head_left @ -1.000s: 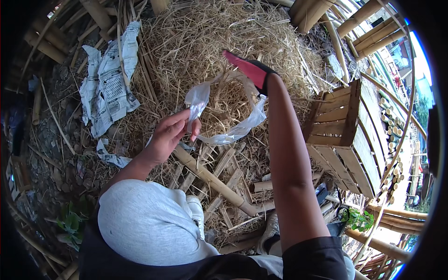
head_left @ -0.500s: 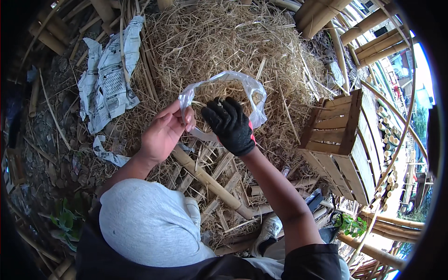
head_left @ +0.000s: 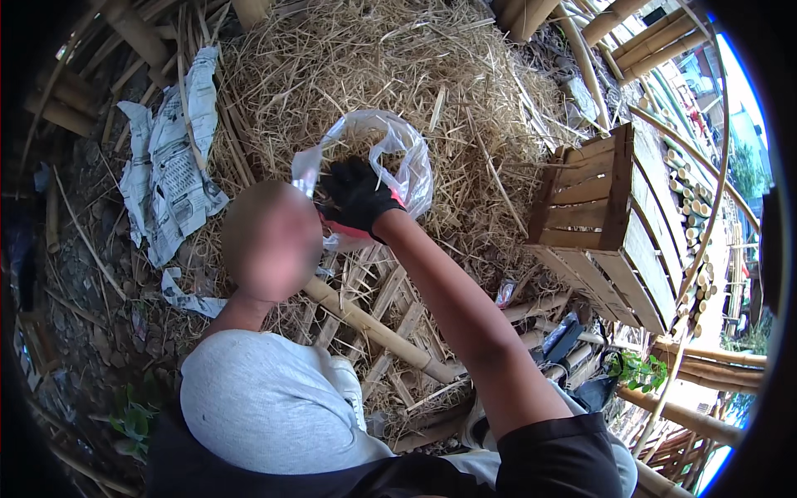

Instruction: The person picks up bunches of straw from a large pile on the ground and puts them into a clear plastic bag held in the other hand.

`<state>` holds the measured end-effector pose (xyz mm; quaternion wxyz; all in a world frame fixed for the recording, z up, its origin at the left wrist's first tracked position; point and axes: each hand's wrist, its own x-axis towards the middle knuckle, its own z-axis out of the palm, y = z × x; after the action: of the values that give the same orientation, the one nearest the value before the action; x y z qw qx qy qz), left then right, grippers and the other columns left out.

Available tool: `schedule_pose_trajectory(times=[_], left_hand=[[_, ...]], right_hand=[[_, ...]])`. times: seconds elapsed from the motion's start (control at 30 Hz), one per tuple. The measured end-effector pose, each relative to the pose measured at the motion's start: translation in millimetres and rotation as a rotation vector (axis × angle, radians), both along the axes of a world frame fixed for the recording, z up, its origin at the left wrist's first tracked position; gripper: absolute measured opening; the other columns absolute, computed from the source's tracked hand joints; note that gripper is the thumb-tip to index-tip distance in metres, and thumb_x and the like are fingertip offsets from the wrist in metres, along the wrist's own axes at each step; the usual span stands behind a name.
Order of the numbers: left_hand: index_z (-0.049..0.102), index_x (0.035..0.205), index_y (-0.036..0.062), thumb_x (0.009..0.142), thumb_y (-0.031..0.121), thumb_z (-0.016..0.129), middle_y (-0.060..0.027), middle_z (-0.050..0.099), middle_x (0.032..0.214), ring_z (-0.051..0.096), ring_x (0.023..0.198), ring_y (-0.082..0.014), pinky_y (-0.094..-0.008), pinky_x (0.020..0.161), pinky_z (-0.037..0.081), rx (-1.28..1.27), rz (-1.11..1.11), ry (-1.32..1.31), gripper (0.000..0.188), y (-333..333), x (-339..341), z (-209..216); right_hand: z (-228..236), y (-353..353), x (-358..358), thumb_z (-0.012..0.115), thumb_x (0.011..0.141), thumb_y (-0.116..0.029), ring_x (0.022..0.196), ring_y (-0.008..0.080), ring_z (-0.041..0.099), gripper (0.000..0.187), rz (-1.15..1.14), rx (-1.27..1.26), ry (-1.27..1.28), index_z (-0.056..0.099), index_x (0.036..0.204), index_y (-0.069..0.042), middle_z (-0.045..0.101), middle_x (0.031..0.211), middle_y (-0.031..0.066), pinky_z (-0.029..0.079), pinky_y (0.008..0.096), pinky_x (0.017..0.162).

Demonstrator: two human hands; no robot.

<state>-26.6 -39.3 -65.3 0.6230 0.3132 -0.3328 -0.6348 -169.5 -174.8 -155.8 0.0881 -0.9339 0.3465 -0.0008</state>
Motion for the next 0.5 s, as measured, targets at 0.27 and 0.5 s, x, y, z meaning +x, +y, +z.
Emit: schedule_pose_trajectory(times=[0.27,0.5], left_hand=[[0.043,0.138,-0.0066,0.085,0.041,0.059,-0.0031,0.041,0.092,0.041,0.085,-0.0157,-0.0289,0.082,0.034,-0.019,-0.050,0.023,0.073,13,10,-4],[0.046,0.133,-0.0069,0.084,0.043,0.059,-0.0011,0.042,0.088,0.040,0.081,-0.0140,-0.0272,0.076,0.032,0.020,-0.151,-0.032,0.071,15,9,2]], right_hand=[[125,26,-153,0.052,0.095,-0.065,0.119,0.0313,0.063,0.073,0.111,0.861,-0.969,0.058,0.136,-0.005,0.064,0.127,0.0240,0.049,0.0447,0.101],[-24,-71,-287,0.066,0.090,-0.055,0.115,0.0326,0.066,0.063,-1.256,0.164,0.216,0.065,0.127,-0.004,0.069,0.121,0.0214,0.052,0.0417,0.095]])
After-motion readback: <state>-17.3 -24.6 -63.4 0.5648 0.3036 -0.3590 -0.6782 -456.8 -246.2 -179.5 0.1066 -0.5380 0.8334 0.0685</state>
